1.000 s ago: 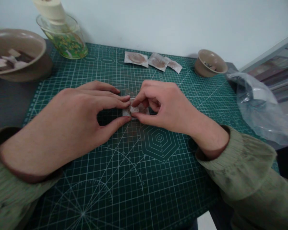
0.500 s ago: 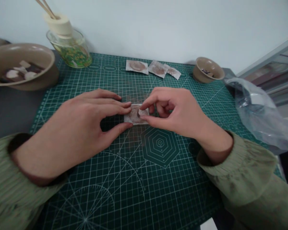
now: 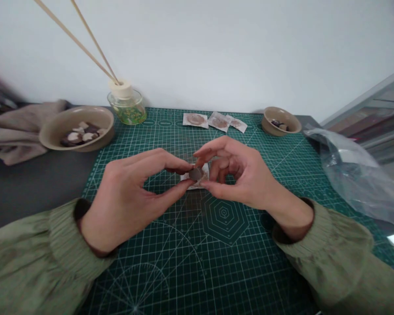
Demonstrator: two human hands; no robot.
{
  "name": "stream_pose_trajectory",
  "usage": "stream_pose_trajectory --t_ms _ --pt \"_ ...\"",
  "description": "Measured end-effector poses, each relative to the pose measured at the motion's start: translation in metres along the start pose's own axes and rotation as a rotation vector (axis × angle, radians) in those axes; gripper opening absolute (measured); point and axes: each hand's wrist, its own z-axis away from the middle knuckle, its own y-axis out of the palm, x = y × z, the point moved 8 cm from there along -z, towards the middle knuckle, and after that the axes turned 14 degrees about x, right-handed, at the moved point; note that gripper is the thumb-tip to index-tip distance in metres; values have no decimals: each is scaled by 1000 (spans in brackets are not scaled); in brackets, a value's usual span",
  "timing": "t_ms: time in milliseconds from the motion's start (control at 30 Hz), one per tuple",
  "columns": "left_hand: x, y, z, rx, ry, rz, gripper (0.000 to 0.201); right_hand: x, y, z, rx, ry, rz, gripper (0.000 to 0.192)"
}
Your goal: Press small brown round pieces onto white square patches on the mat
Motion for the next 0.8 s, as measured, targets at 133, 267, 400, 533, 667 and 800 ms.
stream_pose_trajectory --t_ms 133,267,400,533,667,800 --pt "-2 -1 2 -22 3 -11 2 -1 1 0 24 -35 -45 40" --pt "-4 -2 3 -44 19 1 8 -1 2 0 10 -37 -79 41" --pt "-5 -3 2 -48 29 18 10 -2 2 1 13 -23 -76 41" --pt "-4 -4 2 -56 22 15 9 -3 2 1 18 -13 -79 42" --pt "-4 -5 2 -45 -21 -28 4 -3 0 0 19 -47 -119 46" --pt "-5 -4 3 -46 -32 -31 4 -4 -1 0 12 -52 -132 46"
